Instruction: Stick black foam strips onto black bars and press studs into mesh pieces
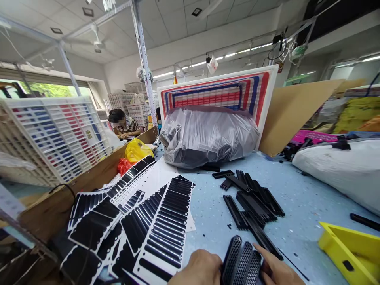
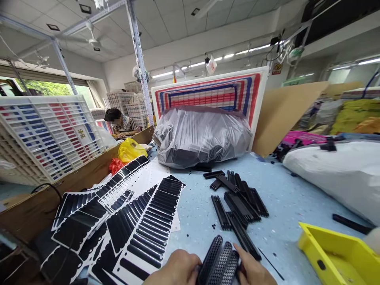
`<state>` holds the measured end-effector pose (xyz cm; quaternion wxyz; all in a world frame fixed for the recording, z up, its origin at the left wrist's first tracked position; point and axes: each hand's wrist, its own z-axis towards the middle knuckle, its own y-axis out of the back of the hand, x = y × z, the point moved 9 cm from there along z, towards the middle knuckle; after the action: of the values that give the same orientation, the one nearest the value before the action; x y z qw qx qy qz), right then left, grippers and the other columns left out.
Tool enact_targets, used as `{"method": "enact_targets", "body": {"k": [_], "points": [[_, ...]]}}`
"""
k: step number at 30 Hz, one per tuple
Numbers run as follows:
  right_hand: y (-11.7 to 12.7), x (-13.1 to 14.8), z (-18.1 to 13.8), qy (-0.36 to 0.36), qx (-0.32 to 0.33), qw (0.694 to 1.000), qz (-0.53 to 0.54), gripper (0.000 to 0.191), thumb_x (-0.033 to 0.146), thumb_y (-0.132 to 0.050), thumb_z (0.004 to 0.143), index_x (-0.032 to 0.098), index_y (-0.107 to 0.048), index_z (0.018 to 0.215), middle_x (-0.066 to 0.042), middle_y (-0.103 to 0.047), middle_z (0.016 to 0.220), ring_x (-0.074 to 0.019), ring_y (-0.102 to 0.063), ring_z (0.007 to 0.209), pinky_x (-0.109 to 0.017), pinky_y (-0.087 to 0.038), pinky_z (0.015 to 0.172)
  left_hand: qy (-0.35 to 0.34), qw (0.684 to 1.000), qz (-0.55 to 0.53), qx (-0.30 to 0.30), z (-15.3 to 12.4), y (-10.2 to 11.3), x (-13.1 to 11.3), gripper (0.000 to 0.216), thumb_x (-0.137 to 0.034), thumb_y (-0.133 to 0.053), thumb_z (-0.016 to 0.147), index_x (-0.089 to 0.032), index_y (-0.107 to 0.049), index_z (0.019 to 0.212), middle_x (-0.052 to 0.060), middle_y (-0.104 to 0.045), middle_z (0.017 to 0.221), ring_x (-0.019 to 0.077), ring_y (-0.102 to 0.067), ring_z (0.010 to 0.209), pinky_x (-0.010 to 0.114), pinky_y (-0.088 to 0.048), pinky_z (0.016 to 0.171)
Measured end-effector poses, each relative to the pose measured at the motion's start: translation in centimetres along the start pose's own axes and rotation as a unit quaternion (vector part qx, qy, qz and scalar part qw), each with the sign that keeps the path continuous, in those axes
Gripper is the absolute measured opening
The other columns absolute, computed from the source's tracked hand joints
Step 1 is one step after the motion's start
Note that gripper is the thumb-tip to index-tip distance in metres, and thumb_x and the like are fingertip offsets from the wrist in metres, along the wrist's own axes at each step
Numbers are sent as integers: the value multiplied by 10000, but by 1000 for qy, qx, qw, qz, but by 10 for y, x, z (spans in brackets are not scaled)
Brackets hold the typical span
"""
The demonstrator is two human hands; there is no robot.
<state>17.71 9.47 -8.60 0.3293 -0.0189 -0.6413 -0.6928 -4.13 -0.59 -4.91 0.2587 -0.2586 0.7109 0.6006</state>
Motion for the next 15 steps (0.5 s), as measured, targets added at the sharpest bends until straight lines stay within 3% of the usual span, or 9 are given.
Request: {"method": "enact_targets", "body": {"k": [3,6,8,11,13,15], "points": [[7,19,-5,-29,8,999,-15,583,119,-491,687,190,-660,1240,-91,-712,1195,-278,-694,1033,-361,-544,894,-33,998,41,17,2,2,-23,274,-301,-457,891,-204,-713,887,100,-705,845,264,-636,820,339,-473,760],[13,35,-7,-48,23,998,-16,621,83,-474,704,153,-601,1308,-111,-718,1169,-269,-665,1090,-367,-503,946,-47,999,21,-11,10,9,-36,407,-294,-317,946,-140,-684,1031,147,-711,943,266,-634,870,368,-460,839],[14,38,-8,-62,30,998,-9,624,74,-474,714,135,-578,1327,-120,-719,1157,-262,-658,1099,-365,-492,955,-54,998,-2,-42,13,10,-42,403,-377,-426,904,-141,-654,1139,150,-702,1050,275,-621,928,383,-448,887],[14,36,-9,-79,26,997,-3,624,69,-486,709,130,-578,1323,-128,-721,1150,-266,-655,1103,-380,-485,964,-75,996,-5,-43,9,-8,-53,622,-497,-721,653,-180,-649,1183,127,-695,1066,330,-586,962,439,-445,896],[15,37,-7,-69,20,997,-1,628,65,-488,698,141,-588,1313,-129,-715,1170,-271,-648,1118,-394,-480,980,-90,995,12,-45,6,-24,-56,759,-464,-783,554,-159,-628,1231,146,-680,1080,366,-558,992,490,-427,918],[17,40,-5,-39,16,999,4,635,63,-484,676,157,-610,1292,-122,-697,1218,-275,-634,1149,-405,-469,1006,-99,992,27,-71,8,-36,-51,779,-391,-748,587,-117,-583,1297,185,-648,1151,384,-536,1043,517,-390,970]]}}
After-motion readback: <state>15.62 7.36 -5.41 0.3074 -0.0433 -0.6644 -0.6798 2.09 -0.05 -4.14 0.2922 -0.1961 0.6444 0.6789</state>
